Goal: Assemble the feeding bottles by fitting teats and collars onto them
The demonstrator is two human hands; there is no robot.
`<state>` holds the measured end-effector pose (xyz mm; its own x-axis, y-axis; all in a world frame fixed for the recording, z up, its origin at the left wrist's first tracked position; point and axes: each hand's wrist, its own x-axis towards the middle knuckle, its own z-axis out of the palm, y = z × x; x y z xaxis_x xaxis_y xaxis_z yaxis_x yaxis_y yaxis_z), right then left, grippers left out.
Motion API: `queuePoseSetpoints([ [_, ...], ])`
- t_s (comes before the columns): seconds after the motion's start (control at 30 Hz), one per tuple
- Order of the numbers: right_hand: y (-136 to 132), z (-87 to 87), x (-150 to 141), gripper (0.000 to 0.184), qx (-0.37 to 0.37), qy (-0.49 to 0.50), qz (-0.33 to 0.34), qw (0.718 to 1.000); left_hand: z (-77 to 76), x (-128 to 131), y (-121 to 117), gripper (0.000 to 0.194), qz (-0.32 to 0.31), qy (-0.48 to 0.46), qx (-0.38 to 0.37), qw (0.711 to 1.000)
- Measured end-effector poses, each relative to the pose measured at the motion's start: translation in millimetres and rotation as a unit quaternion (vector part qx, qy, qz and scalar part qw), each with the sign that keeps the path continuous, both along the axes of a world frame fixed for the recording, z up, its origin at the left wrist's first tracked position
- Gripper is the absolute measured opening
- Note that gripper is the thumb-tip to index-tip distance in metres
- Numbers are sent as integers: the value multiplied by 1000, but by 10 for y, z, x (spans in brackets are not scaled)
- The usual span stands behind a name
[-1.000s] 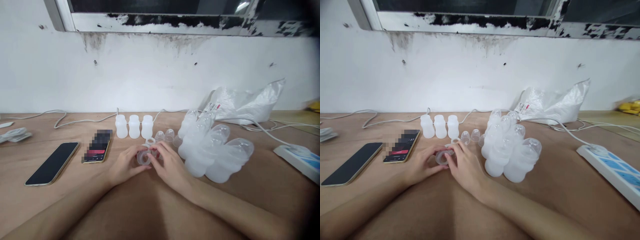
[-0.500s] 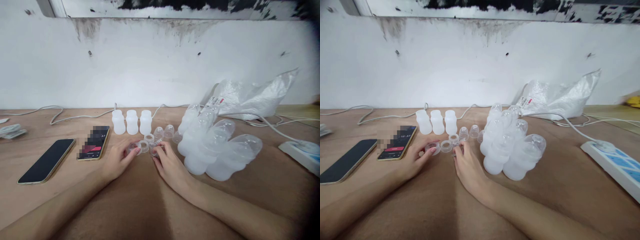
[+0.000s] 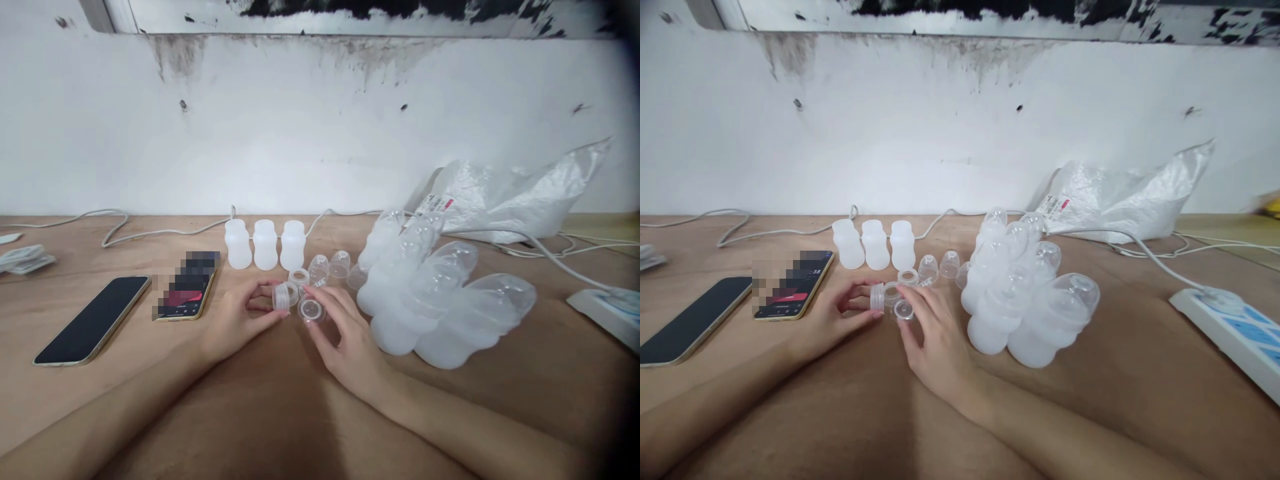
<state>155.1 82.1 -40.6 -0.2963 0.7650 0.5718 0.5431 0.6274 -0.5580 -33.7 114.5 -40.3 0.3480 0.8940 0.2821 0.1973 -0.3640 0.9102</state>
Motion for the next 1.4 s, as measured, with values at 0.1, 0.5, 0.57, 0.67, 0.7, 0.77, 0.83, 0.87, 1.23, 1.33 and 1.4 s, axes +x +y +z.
queuePoseSetpoints([
  [0.1, -8, -3, -5, 39, -36, 50, 8, 998, -14, 9, 4, 34, -26, -49, -20, 998],
  [0.5, 99, -21, -20, 16, -184, 236, -30, 954, 10, -13, -27, 39, -33, 10, 16, 999],
  [0.57, 101, -18, -18, 14, -192, 233, -35, 953, 11, -22, -22, 42, -10, 55, 34, 998],
  [0.67, 95, -21, -22, 15, -191, 233, -31, 953, 0, -31, -14, 45, 4, 85, 45, 995],
  [0.7, 91, -24, -24, 16, -188, 233, -28, 954, -5, -31, -12, 46, 0, 87, 45, 995],
  [0.77, 83, -34, -26, 15, -176, 229, -18, 957, -14, -27, -15, 47, -14, 86, 49, 995],
  [0.83, 80, -45, -27, 11, -154, 218, -6, 964, -20, -20, -23, 46, -30, 82, 63, 994],
  [0.87, 83, -50, -27, 10, -140, 208, -2, 968, -21, -16, -28, 46, -37, 80, 71, 994],
  [1.23, 150, -9, -117, 8, -41, 104, -14, 994, -13, 18, -39, 42, -53, 72, 74, 993],
  [1.33, 140, -1, -138, 8, -37, 93, -23, 995, 1, 24, -45, 42, -56, 78, 66, 993],
  [1.4, 146, -5, -148, 8, -36, 89, -29, 995, 12, 23, -49, 44, -63, 70, 52, 994],
])
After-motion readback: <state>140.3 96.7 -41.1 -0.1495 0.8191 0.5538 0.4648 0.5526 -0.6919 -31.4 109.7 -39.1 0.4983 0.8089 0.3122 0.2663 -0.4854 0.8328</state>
